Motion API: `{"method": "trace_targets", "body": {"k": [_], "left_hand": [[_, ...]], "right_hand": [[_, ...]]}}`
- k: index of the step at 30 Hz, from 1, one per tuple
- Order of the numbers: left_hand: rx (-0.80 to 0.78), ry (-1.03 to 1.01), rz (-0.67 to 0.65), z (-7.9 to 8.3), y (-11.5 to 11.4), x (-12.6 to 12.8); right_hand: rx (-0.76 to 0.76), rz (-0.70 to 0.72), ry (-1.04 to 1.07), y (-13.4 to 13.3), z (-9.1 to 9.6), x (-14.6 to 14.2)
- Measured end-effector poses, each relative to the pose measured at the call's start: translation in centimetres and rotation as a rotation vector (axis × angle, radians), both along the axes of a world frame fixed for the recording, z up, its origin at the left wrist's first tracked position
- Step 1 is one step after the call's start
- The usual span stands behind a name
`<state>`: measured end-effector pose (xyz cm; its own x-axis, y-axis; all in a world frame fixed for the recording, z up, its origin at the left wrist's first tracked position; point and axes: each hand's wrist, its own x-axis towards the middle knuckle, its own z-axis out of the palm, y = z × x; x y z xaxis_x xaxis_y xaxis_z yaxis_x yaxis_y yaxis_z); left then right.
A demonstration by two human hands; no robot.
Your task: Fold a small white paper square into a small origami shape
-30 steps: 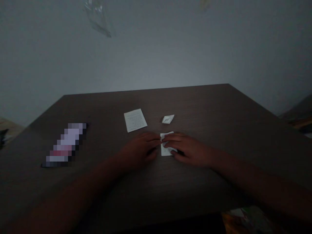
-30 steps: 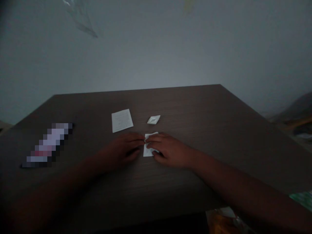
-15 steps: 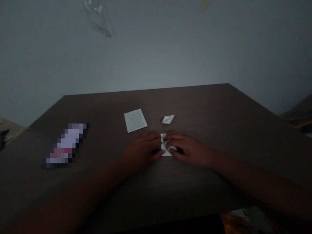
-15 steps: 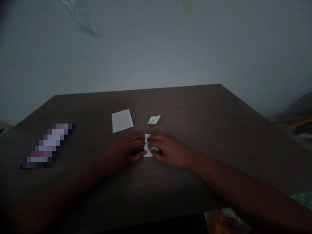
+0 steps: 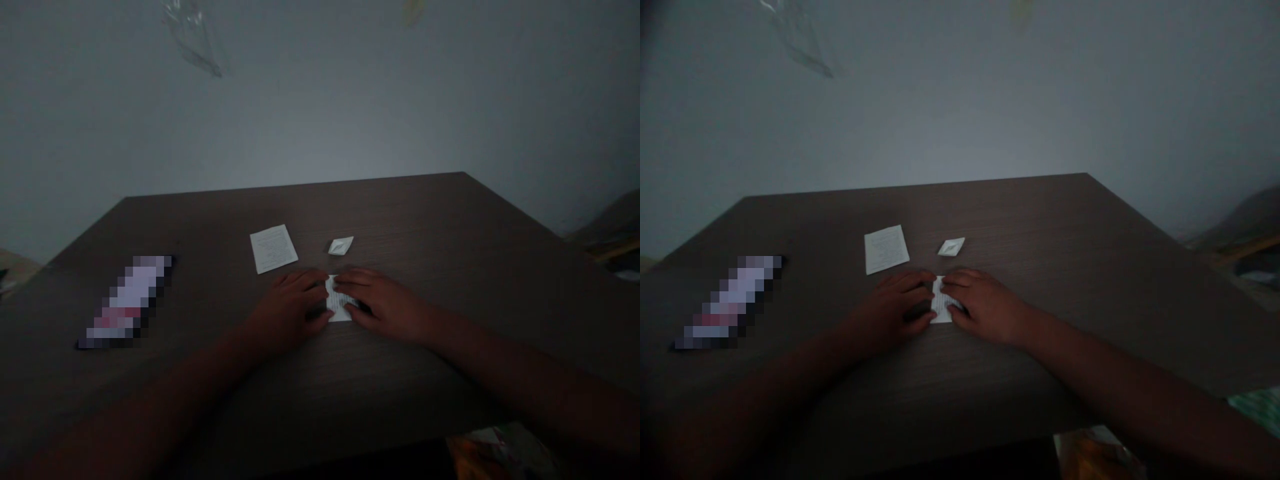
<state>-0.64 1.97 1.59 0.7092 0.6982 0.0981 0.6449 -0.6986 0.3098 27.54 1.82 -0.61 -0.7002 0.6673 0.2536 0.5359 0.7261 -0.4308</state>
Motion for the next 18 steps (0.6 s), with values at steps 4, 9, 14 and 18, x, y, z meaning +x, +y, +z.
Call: {"method": "trace_targets", "body": {"k": [4, 9, 14, 18], "left_hand": [[-0.002, 0.030, -0.005, -0.1, 0.2, -0.1], [0.019, 0.032, -0.009, -0.1, 0.3, 0.0], [0.028, 0.051, -0.011, -0.3, 0.5, -0.2], [0.051, 0.041, -0.009, -0.6, 0.6, -0.3]], "right_hand": [[0.007, -0.003, 0.016, 0.1, 0.2, 0.0], [0.016, -0.007, 0.023, 1.0, 0.7, 0.6], [-0.013, -0.015, -0.013, 2.0, 1.0, 1.2], [-0.030, -0.021, -0.011, 1.9, 1.4, 1.6]]}}
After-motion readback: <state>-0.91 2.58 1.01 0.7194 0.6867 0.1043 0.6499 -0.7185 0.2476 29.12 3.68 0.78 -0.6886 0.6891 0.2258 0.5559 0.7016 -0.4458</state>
